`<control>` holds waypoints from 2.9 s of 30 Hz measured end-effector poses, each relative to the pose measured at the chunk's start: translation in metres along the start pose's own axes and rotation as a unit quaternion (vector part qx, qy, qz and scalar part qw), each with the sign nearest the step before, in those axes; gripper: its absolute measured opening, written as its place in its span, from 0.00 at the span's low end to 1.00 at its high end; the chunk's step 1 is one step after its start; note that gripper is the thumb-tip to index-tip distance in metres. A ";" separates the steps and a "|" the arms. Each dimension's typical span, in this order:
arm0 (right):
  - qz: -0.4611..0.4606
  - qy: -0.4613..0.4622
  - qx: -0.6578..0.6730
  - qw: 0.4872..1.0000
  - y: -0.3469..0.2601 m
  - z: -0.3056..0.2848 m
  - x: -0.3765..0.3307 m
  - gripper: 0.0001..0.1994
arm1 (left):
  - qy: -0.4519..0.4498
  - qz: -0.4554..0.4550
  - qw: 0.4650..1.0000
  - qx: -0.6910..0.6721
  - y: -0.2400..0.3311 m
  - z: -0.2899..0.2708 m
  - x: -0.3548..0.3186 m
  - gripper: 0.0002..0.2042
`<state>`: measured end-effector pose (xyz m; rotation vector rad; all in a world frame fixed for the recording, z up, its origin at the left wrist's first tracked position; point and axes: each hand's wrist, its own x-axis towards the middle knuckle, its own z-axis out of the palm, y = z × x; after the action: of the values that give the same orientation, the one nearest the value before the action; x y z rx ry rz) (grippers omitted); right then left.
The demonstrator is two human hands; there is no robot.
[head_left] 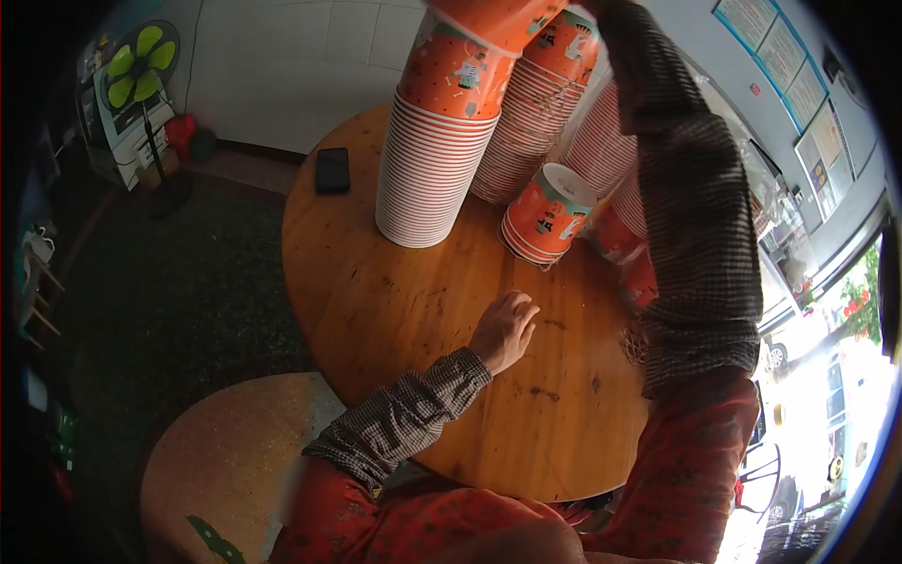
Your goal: Manually attaching fiber strings to pre-punched holes in paper buckets to create handles.
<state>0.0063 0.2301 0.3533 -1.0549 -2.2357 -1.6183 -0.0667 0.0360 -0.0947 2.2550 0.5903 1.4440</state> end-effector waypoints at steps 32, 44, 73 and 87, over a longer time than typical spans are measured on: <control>0.650 -0.043 0.309 0.693 -0.237 -0.039 -0.603 0.04 | -0.060 0.209 0.961 0.170 0.073 0.028 -0.004 0.13; 0.673 -0.205 0.118 0.701 -0.190 -0.024 -0.636 0.09 | -0.040 0.208 0.964 0.161 0.075 0.057 0.020 0.15; 0.699 -0.358 0.073 0.615 -0.210 -0.165 -0.664 0.33 | -0.289 -0.153 0.921 -0.211 0.086 0.082 -0.033 0.04; 0.560 -0.233 0.083 0.790 -0.183 -0.104 -0.684 0.13 | -0.300 -0.193 0.907 -0.225 0.084 0.091 -0.035 0.07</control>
<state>0.3627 -0.1872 -0.1058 -2.2595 -1.2729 -0.6400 0.0149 -0.0621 -0.1109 1.9156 0.4087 0.5634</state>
